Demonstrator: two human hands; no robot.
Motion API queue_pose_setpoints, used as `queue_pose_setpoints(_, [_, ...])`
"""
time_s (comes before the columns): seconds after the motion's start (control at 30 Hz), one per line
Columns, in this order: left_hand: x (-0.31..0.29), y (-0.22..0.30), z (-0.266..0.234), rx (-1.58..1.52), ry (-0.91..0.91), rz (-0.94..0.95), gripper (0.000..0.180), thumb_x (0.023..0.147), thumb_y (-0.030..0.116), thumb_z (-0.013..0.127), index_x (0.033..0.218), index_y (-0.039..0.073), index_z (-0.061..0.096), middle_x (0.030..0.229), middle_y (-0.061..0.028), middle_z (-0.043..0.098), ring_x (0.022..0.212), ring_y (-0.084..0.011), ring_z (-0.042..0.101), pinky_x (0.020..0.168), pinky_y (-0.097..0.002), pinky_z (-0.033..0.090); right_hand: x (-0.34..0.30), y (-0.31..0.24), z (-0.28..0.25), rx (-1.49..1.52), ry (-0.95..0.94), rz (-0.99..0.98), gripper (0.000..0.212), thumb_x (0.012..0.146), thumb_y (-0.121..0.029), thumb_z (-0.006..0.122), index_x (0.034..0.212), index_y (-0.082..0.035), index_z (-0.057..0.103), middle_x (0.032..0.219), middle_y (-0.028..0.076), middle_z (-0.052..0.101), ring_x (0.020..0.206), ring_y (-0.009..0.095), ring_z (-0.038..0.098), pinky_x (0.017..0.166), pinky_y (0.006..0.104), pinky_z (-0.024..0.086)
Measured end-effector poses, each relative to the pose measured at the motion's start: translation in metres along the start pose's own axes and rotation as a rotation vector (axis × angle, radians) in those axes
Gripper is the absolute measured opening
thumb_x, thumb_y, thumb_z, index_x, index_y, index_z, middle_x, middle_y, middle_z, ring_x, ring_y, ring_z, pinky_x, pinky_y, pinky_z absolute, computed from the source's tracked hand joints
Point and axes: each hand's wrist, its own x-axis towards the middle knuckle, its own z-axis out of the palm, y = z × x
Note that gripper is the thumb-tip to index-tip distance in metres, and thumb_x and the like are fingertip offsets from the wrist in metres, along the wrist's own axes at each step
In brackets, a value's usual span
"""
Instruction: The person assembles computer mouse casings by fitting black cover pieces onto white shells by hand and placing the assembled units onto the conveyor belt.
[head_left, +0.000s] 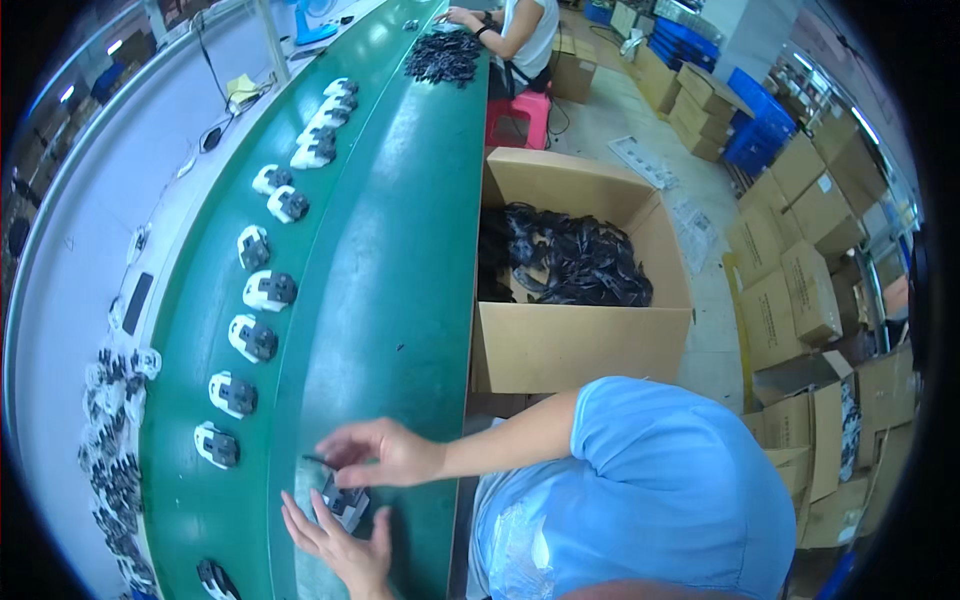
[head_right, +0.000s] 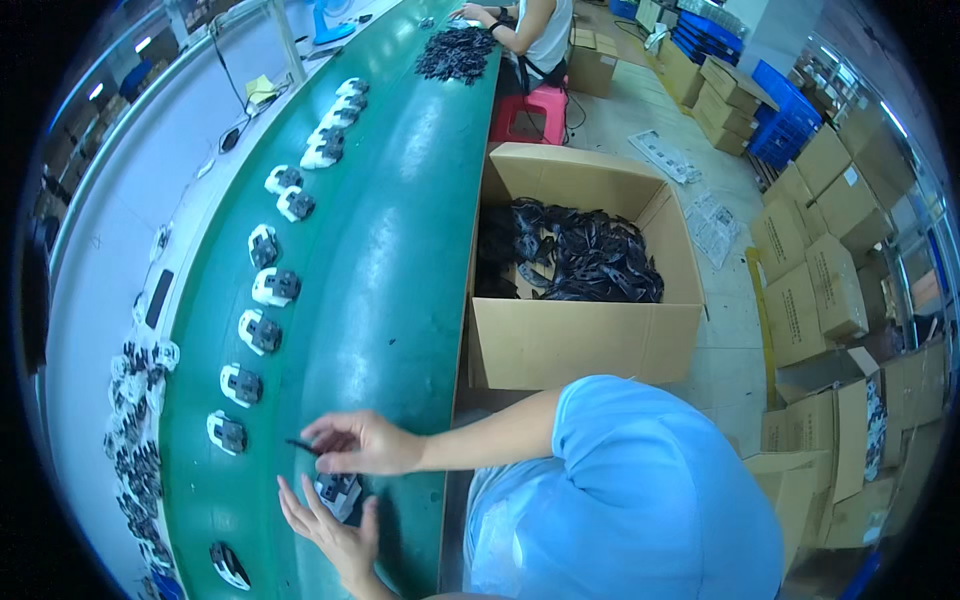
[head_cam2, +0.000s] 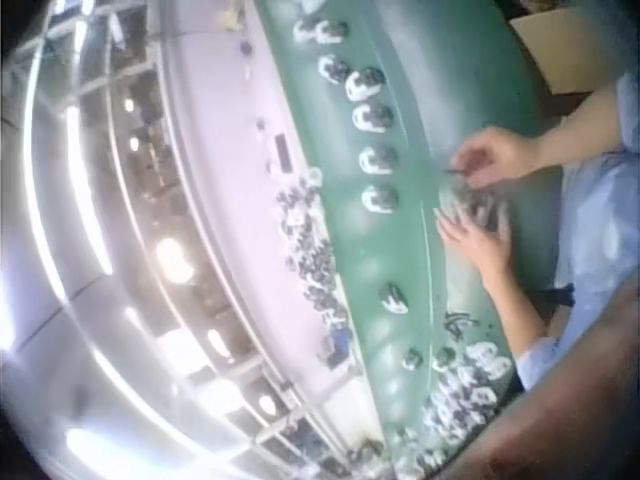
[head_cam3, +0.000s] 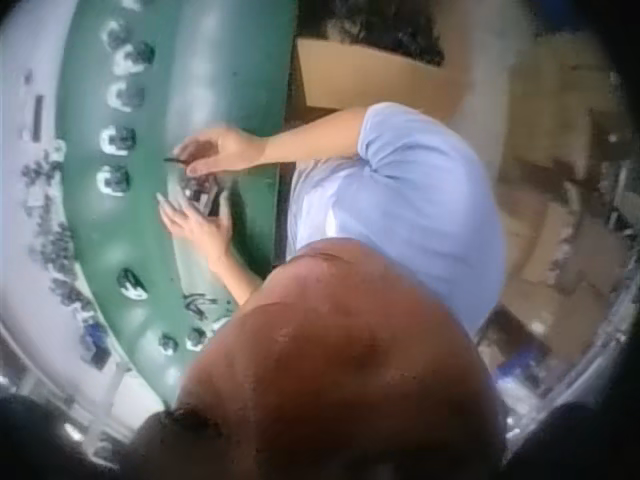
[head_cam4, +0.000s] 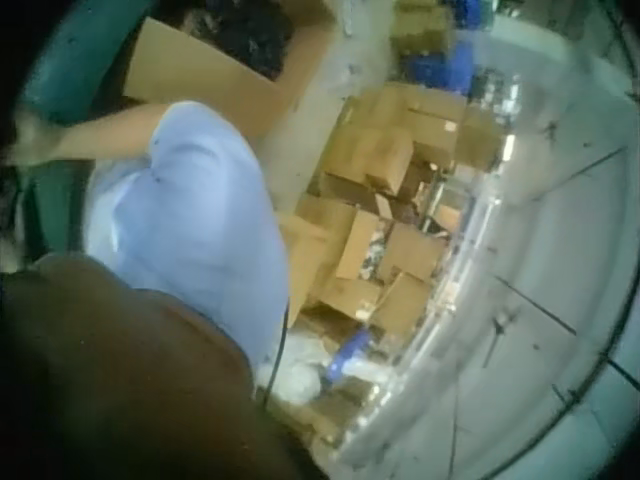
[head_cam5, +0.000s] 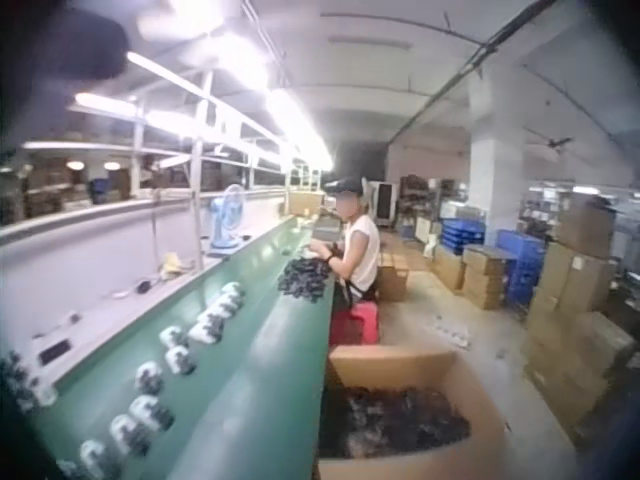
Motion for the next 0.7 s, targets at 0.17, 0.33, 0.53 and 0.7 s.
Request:
queue_pose_setpoints(0.17, [-0.003, -0.045, 0.019, -0.369, -0.289, -0.087, 0.069, 0.080, 0.031, 0.076, 0.135, -0.002, 0.051, 0.133, -0.0256, 0.051, 0.124, -0.0424, 0.050, 0.105, -0.0558, 0.039, 0.013, -0.045, -0.036, -0.357, -0.136, -0.385, 0.044, 0.088, -0.014, 0.079, 0.127, -0.002, 0.064, 0.114, 0.007, 0.071, 0.103, 0.014, 0.066, 0.089, 0.0328, 0.054])
queue_pose_setpoints(0.33, [0.016, 0.016, -0.010, -0.988, -0.247, -0.469, 0.067, 0.092, 0.018, 0.072, 0.147, -0.005, 0.040, 0.136, -0.0189, 0.057, 0.123, -0.0263, 0.056, 0.104, -0.0370, 0.045, -0.003, -0.012, 0.015, -0.206, -0.174, -0.416, 0.044, 0.088, -0.020, 0.079, 0.125, -0.002, 0.065, 0.113, 0.006, 0.071, 0.101, 0.013, 0.065, 0.084, 0.0328, 0.053])
queue_pose_setpoints(0.53, [-0.007, 0.050, -0.025, -0.687, -0.031, -0.170, 0.092, 0.077, 0.027, 0.088, 0.148, -0.002, 0.038, 0.150, -0.0233, 0.037, 0.136, -0.0367, 0.043, 0.110, -0.0481, 0.039, -0.014, -0.001, 0.042, 0.396, 0.143, -0.024, 0.036, 0.101, -0.017, 0.064, 0.132, 0.000, 0.057, 0.105, 0.003, 0.068, 0.087, 0.008, 0.063, 0.079, 0.0220, 0.053])
queue_pose_setpoints(0.7, [-0.052, 0.051, 0.006, -0.377, 0.231, -0.017, 0.082, 0.077, 0.045, 0.083, 0.135, -0.002, 0.048, 0.127, -0.0276, 0.057, 0.120, -0.0423, 0.057, 0.097, -0.0519, 0.047, -0.030, -0.004, 0.057, 0.466, 0.237, 0.198, 0.036, 0.101, -0.019, 0.064, 0.132, -0.001, 0.055, 0.109, 0.004, 0.067, 0.089, 0.009, 0.063, 0.080, 0.0247, 0.053])
